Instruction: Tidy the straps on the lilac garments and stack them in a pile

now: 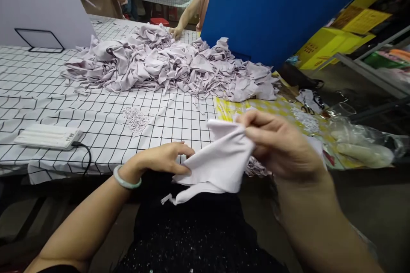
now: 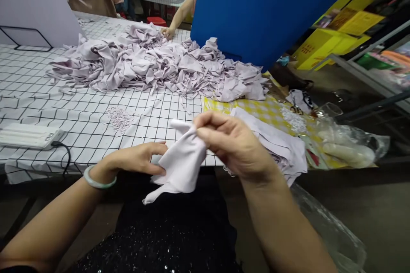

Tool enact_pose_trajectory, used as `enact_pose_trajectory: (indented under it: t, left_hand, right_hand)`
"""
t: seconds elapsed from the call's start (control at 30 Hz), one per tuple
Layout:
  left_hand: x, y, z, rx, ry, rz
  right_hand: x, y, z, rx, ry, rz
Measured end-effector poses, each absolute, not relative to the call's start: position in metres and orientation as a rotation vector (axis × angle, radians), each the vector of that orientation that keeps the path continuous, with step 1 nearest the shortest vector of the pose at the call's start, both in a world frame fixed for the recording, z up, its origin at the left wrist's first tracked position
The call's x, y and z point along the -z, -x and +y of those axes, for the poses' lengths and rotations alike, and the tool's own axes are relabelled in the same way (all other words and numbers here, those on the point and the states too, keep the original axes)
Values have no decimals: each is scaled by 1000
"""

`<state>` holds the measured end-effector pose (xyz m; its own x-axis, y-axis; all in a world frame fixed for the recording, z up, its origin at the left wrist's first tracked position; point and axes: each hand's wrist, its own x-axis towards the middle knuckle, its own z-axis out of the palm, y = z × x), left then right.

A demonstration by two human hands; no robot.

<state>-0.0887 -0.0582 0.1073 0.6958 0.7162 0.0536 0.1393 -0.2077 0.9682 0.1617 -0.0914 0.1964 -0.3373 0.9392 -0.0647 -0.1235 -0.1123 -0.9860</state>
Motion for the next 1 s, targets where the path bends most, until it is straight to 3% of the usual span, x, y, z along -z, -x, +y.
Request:
enact_pose_trajectory:
  t: [0.1, 0.2, 0.3, 0.43, 0.7, 1.0]
  left_hand:
    - [-121, 109, -45, -386, -1614, 634]
    - [-124, 125, -23, -597, -1566, 922]
    - [-103, 124, -13, -804, -1814, 1383]
    - [-56, 107, -32, -678, -2110, 1762]
    - [-30, 59, -37, -540, -2248, 1996]
    - [-29, 60, -23, -672, -2030, 2090]
  right_hand:
    - [-194, -188, -75, -1339, 1105, -1210]
    - [-150, -204, -46, -1101, 1325, -1223]
    - [-94, -208, -30, -749, 1652, -1385]
    - [-45, -203, -42, -438, 1722, -1735]
    - [-30, -156, -37, -107, 1745, -2249]
    - [-22, -181, -24, 21, 1945, -1895]
